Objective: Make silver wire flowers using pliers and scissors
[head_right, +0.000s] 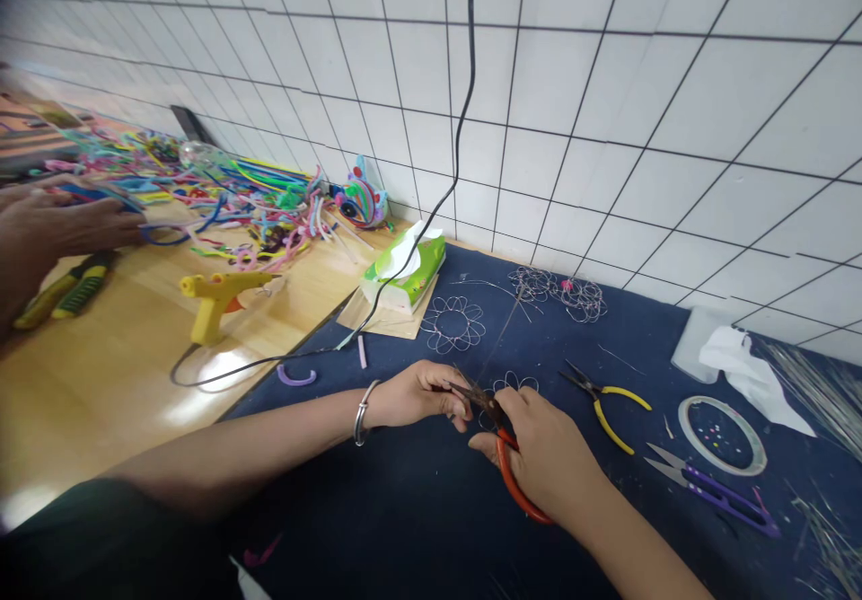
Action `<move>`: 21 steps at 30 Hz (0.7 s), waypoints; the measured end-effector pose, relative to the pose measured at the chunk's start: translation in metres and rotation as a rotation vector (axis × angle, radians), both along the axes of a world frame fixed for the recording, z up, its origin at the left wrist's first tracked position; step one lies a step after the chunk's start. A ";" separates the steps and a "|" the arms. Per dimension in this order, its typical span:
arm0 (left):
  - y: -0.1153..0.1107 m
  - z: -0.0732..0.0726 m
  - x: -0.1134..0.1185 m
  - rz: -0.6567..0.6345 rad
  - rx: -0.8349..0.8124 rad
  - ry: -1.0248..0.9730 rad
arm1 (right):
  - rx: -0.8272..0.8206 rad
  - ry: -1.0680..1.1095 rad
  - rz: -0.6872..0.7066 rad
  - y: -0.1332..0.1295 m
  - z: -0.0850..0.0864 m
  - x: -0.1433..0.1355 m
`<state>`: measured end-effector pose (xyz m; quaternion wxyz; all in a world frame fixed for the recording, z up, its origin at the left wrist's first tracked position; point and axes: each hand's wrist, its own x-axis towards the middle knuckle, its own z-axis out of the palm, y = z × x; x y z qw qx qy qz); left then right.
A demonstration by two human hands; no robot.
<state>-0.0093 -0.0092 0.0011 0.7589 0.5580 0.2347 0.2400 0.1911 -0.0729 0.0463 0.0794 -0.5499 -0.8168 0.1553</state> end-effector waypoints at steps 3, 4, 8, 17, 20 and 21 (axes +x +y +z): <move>-0.001 0.003 0.001 0.006 -0.003 -0.002 | 0.015 0.043 0.004 0.000 -0.005 0.001; -0.002 0.004 0.001 0.005 -0.002 0.002 | 0.018 0.054 0.003 0.000 -0.006 0.001; -0.003 0.006 0.001 0.003 -0.012 0.010 | -0.007 0.078 -0.016 0.000 -0.010 0.001; -0.003 0.008 -0.001 -0.015 0.006 0.007 | -0.055 0.114 -0.026 -0.002 -0.010 0.001; -0.004 0.009 -0.001 -0.010 -0.003 0.023 | -0.042 0.130 -0.015 -0.001 -0.012 0.002; -0.004 0.009 -0.001 -0.012 -0.002 0.025 | -0.039 0.135 -0.012 -0.001 -0.013 0.003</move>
